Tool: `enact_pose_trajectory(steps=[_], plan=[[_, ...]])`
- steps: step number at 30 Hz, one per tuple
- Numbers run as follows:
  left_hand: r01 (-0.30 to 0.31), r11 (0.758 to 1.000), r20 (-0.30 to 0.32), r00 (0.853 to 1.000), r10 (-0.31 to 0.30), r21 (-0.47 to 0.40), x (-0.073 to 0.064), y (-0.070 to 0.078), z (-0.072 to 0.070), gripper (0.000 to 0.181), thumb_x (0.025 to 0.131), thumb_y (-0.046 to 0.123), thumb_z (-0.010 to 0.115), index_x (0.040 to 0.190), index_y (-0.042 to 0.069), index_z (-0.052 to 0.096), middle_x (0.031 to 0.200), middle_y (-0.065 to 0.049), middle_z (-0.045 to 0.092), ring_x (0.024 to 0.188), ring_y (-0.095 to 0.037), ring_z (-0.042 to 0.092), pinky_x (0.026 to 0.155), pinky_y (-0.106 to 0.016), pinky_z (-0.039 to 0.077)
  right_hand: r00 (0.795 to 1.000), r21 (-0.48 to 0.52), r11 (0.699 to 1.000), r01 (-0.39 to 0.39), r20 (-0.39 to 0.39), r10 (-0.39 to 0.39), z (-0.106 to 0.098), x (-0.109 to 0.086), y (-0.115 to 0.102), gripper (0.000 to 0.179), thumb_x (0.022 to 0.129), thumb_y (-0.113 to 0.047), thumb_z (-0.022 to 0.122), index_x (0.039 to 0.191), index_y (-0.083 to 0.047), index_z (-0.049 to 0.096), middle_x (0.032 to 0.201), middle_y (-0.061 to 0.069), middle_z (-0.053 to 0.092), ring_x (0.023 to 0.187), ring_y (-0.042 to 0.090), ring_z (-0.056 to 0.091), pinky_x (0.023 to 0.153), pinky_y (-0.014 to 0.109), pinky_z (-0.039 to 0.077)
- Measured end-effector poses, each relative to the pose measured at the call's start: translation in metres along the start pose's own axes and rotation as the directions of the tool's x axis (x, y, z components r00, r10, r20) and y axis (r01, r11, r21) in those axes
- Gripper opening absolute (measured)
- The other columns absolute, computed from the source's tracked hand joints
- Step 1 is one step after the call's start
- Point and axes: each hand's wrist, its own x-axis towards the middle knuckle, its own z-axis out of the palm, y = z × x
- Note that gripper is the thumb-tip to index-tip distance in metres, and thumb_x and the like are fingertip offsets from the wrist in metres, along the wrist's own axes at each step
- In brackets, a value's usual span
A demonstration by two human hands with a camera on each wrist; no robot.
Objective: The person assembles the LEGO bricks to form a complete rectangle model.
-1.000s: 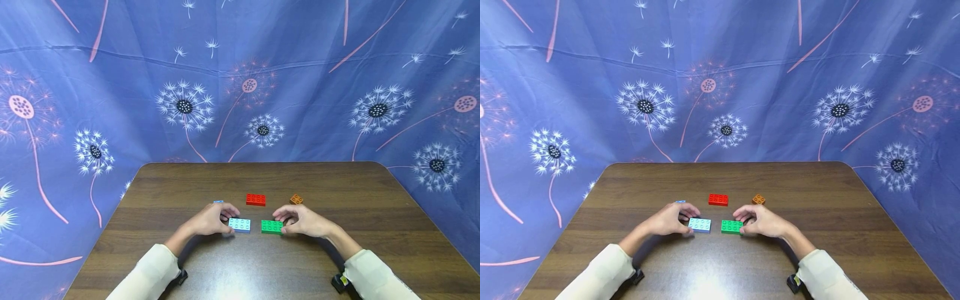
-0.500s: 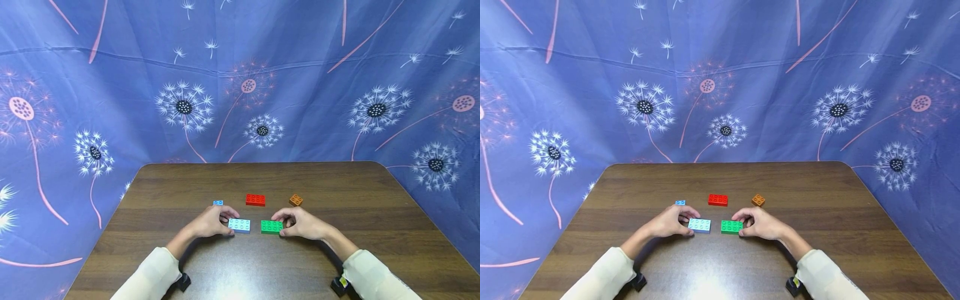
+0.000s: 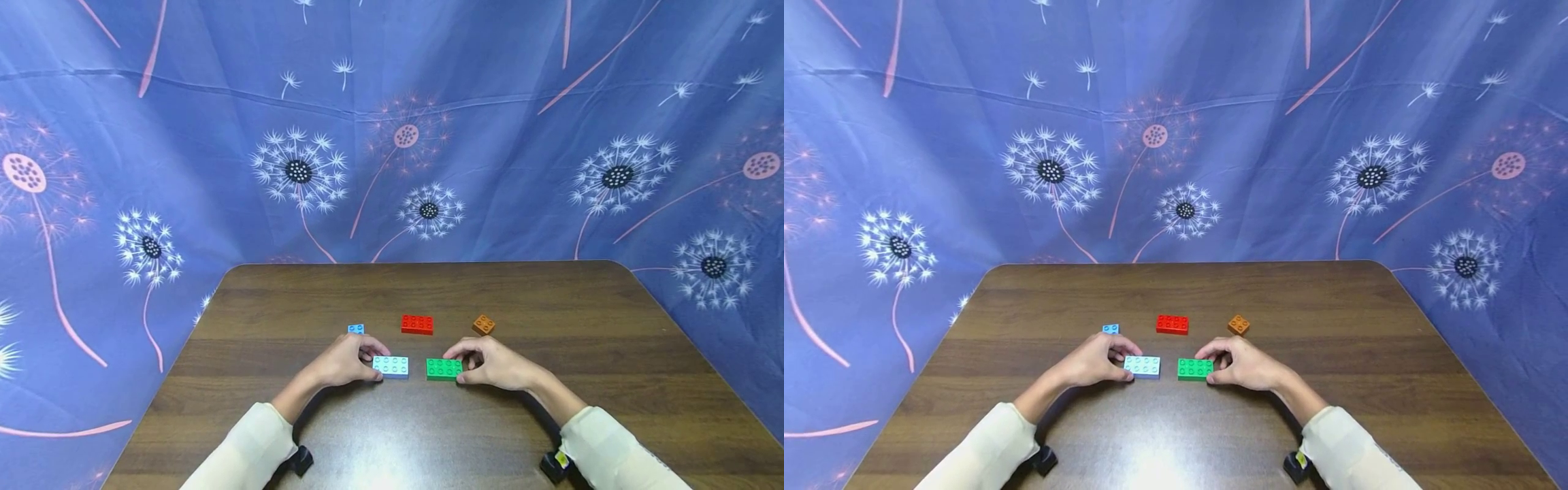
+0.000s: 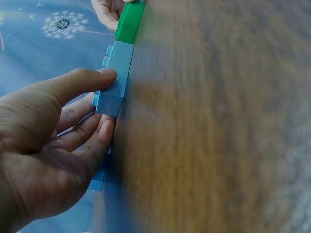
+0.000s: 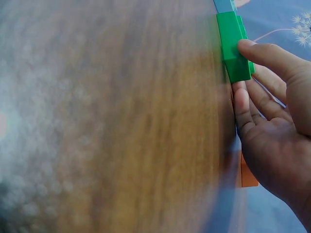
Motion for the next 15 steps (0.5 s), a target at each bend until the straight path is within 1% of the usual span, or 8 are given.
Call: enact_pose_trajectory(steps=[7,12,15], plan=[[0.006,1.0,0.009,1.0,-0.006,-0.02,-0.002,0.004,-0.001,0.032,0.076,0.009,0.088,0.106,0.009,0.078,0.096,0.0,0.076,0.088,-0.007,0.065,0.082,-0.02,0.054,0.999,0.002,1.0,0.029,-0.015,-0.029,0.001,0.0,0.0,0.035,0.088,-0.013,0.08,0.122,-0.012,0.072,0.11,0.009,0.069,0.085,0.009,0.06,0.073,0.021,0.051],[0.008,0.999,0.013,1.0,-0.008,-0.042,-0.005,0.011,-0.005,0.031,0.078,0.01,0.088,0.108,0.01,0.078,0.103,-0.001,0.077,0.094,-0.01,0.068,0.086,-0.023,0.056,1.0,0.006,1.0,0.02,-0.021,-0.02,-0.003,-0.002,-0.01,0.036,0.089,-0.014,0.08,0.124,-0.017,0.071,0.112,0.005,0.069,0.085,0.01,0.061,0.073,0.024,0.053],[0.009,0.999,0.01,1.0,-0.008,-0.042,-0.007,0.016,-0.006,0.032,0.079,0.01,0.088,0.109,0.011,0.078,0.105,-0.001,0.077,0.095,-0.01,0.068,0.088,-0.026,0.057,1.0,0.014,1.0,0.022,-0.016,-0.022,-0.004,-0.003,-0.016,0.037,0.09,-0.014,0.079,0.125,-0.017,0.07,0.114,0.005,0.069,0.084,0.01,0.061,0.073,0.024,0.053]])
